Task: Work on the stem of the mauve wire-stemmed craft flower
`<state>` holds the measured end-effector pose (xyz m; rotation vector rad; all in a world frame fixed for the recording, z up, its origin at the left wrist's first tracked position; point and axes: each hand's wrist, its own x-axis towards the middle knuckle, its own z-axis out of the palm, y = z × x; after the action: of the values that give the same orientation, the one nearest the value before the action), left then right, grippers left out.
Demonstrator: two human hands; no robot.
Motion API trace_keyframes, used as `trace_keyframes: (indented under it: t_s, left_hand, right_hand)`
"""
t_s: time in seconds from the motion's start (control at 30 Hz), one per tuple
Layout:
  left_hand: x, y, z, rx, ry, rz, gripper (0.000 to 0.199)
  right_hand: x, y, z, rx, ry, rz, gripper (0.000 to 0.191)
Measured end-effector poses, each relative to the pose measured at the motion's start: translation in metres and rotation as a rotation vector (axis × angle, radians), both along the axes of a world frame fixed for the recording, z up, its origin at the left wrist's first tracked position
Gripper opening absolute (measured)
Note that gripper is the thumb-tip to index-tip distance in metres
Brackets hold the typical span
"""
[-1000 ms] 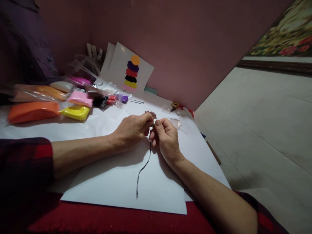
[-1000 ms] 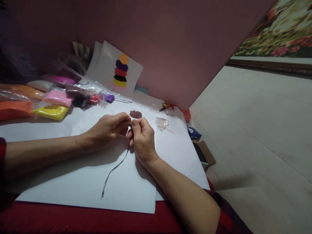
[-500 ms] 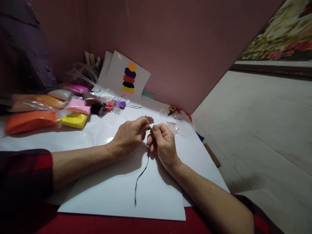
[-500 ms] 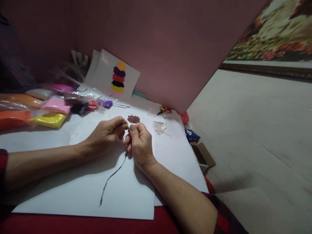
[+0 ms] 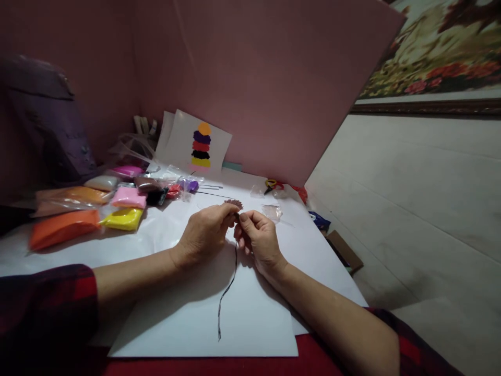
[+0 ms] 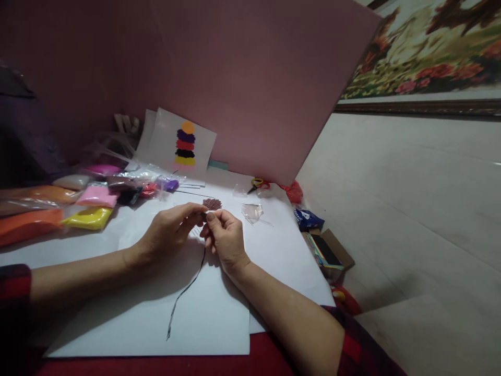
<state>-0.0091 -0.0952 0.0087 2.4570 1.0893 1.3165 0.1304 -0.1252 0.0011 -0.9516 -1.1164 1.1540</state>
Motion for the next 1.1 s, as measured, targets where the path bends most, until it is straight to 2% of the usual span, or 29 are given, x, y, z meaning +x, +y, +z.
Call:
trace_keyframes:
  t_s: [0.13, 0.23, 0.4, 0.57, 0.73, 0.87, 1.1]
  left_hand:
    - [0.002, 0.001, 0.003, 0.029, 0.117, 0.040, 0.010]
    - [0.001, 0.002, 0.000, 0.111, 0.126, 0.076, 0.006]
    - [-0.004, 0.002, -0.007, 0.210, 0.077, -0.019, 0.013]
    - [-0.005, 0.000, -0.008, 0.129, 0.119, -0.024, 0.008]
    - [-0.001, 0.001, -0.007, -0.010, 0.205, 0.059, 0.010]
    - [0.000, 0.005, -0.010, -0.009, 0.173, 0.103, 0.012]
    - [-0.002, 0.011, -0.013, -0.007, 0.017, 0.002, 0.018]
  right_hand:
    - [0.001, 0.003, 0.000, -0.025, 0.058, -0.033, 0.038]
    - [0.002, 0.004, 0.000, -0.051, 0.046, -0.022, 0.041]
    - [0.002, 0.004, -0.001, -0.063, -0.011, -0.007, 0.049]
    - [0.003, 0.005, -0.003, -0.093, -0.045, 0.009, 0.050]
    - [0.003, 0.005, -0.007, -0.076, -0.075, 0.013, 0.047]
    - [0.002, 0.003, -0.007, -0.066, -0.102, -0.031, 0.043]
    - [0.001, 0.006, -0.007, -0.054, -0.094, -0.020, 0.034]
